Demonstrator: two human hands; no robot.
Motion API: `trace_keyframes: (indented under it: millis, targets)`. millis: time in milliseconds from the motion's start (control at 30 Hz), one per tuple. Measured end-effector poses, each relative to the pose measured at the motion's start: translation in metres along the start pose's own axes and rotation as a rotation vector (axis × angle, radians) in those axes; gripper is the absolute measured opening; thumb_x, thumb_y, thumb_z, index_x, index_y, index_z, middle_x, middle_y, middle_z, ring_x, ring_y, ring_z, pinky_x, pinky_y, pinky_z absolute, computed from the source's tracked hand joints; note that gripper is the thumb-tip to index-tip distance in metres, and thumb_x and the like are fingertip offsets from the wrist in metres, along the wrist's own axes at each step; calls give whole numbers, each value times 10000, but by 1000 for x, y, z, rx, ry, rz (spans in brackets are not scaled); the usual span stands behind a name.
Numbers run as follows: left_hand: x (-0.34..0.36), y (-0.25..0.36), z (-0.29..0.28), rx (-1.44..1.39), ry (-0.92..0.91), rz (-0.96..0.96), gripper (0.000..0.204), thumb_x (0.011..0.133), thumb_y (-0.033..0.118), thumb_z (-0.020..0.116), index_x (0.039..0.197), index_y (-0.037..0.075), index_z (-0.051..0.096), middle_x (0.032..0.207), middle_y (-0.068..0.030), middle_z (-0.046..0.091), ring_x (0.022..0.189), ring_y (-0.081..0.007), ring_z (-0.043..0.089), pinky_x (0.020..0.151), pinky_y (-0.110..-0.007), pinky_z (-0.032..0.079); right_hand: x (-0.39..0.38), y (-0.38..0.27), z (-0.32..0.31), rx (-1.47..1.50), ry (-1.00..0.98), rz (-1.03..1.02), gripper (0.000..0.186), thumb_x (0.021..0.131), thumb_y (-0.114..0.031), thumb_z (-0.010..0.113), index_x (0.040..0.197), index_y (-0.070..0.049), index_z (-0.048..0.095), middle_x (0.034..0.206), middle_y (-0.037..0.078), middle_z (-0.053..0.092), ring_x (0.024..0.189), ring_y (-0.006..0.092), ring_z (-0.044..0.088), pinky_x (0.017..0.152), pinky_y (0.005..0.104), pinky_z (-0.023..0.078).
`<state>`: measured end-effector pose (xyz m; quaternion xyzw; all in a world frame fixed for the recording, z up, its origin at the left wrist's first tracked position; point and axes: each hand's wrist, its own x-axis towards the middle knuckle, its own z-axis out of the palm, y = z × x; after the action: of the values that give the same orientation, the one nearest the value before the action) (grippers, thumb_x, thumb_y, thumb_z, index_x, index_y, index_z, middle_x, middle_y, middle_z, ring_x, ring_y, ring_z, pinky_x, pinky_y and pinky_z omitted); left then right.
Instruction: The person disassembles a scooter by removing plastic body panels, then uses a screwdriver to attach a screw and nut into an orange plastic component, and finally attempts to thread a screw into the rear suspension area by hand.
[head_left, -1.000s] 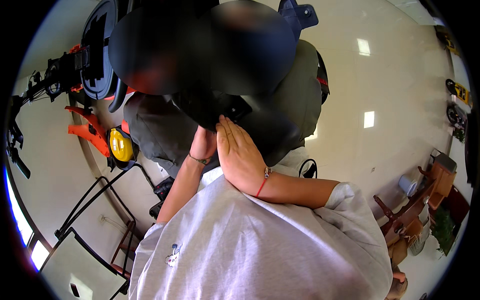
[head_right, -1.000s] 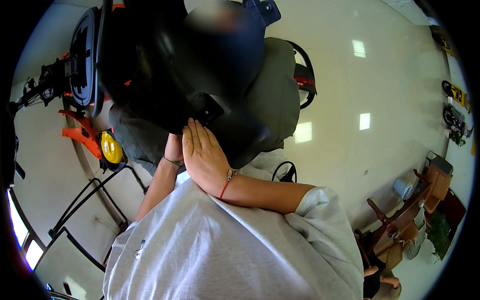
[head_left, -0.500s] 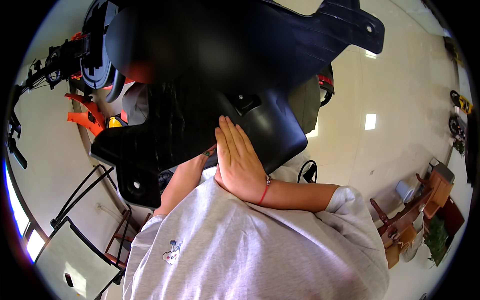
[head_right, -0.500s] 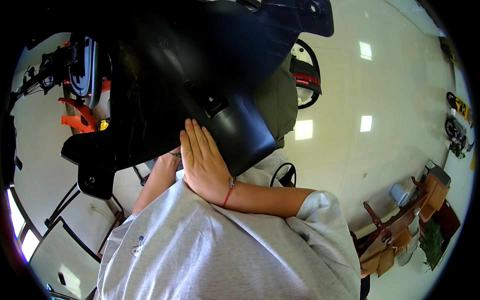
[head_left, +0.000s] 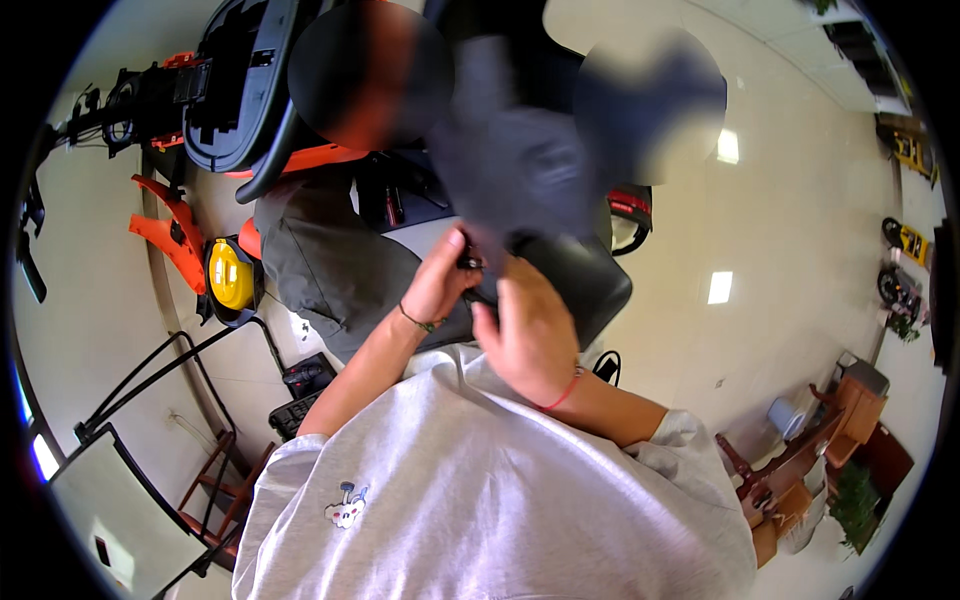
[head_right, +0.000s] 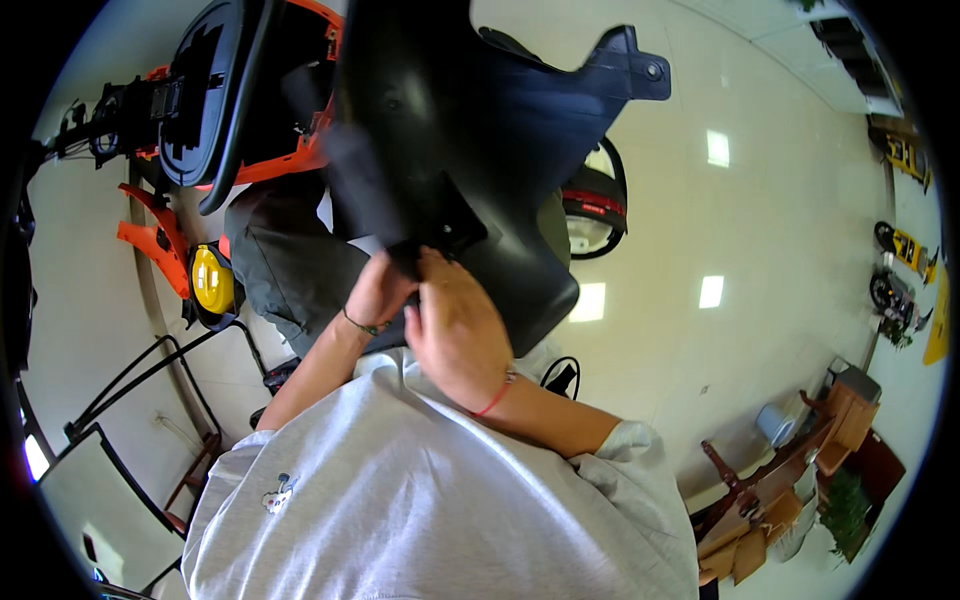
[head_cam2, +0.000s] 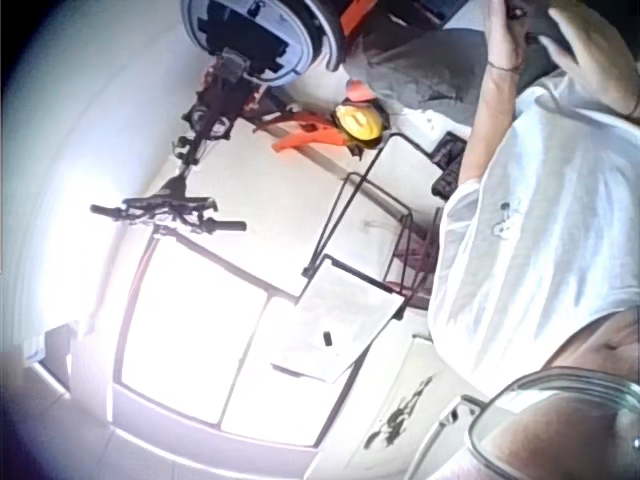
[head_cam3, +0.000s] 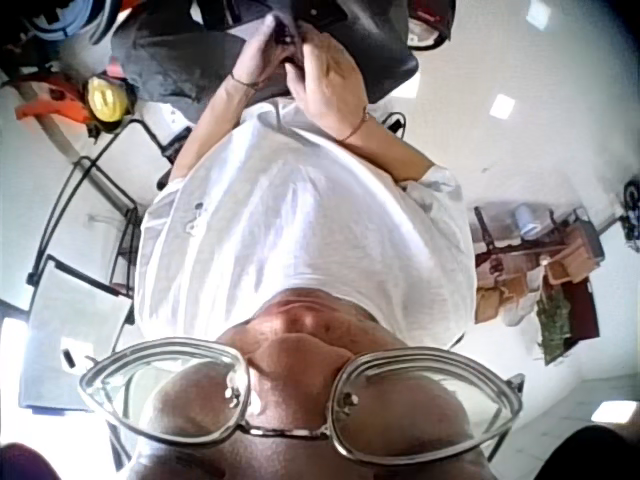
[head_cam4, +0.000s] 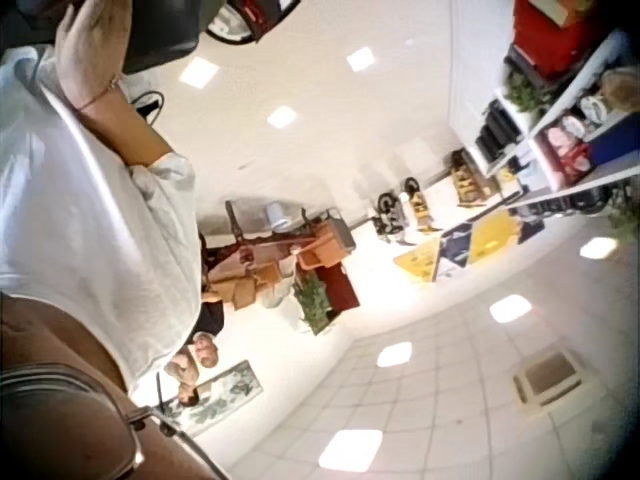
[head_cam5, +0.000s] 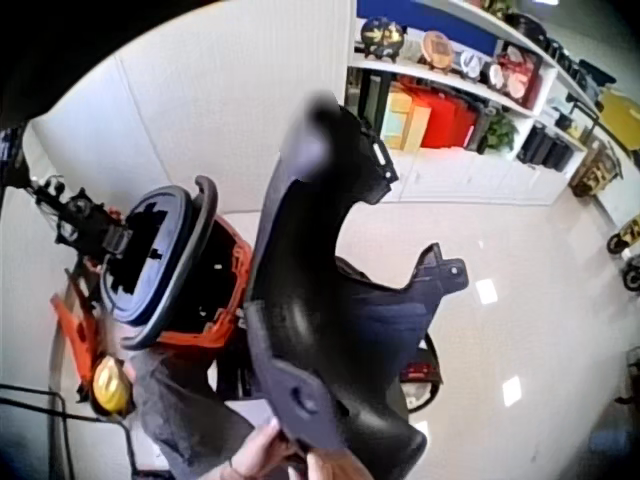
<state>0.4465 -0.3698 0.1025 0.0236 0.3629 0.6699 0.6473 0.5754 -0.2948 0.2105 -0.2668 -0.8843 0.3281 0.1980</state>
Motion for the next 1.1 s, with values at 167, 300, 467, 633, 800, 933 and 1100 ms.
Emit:
trace_keyframes:
  millis: [167,300,467,633,800,933,1100]
  targets:
    - [10,0,61,261,-59,-29,673,938,310,560,1458,21,244,1168,-50,433,958,-121,481,733,-238,406,3,34,-50,-152,287,122,172,763,-87,733,855,-18,605,736,130,613,648,325,606,585,386,482]
    - [37,-4,89,508,-244,97,622,907,197,624,1417,-5,331,1118,-81,444,903,-114,520,870,-251,420,13,61,-108,275,370,459,237,833,61,651,1065,57,604,852,41,686,735,60,582,736,200,462]
    - [33,-5,95,499,-223,62,358,917,110,581,1271,59,553,916,-4,505,752,-74,467,706,-227,421,-23,146,-156,426,463,642,217,810,87,645,1023,54,616,835,21,673,722,47,544,705,177,430]
    - [-7,18,38,511,-5,49,281,934,18,493,1204,-4,567,802,21,501,645,-65,451,586,-208,381,-78,240,-141,341,492,901,144,798,87,639,934,45,624,793,2,654,702,41,527,676,175,412]
    - [-45,37,-26,544,362,74,277,946,101,506,1210,35,558,812,15,505,611,-51,446,512,-179,281,-131,315,-119,-389,111,1156,198,710,-83,728,763,3,557,690,128,610,651,234,596,630,335,463]
    - [-49,50,-31,565,560,101,438,925,96,508,1358,87,445,826,-4,513,593,-52,440,499,-174,294,-201,370,-68,-500,-4,1304,211,715,-160,715,825,-12,611,820,195,660,828,381,642,727,431,503]
    - [-66,46,-47,476,677,123,387,942,109,495,1324,47,468,759,-19,535,549,-54,464,469,-180,308,-231,389,0,-556,-58,1380,213,707,-145,707,857,-9,640,858,190,674,863,358,654,756,427,512]
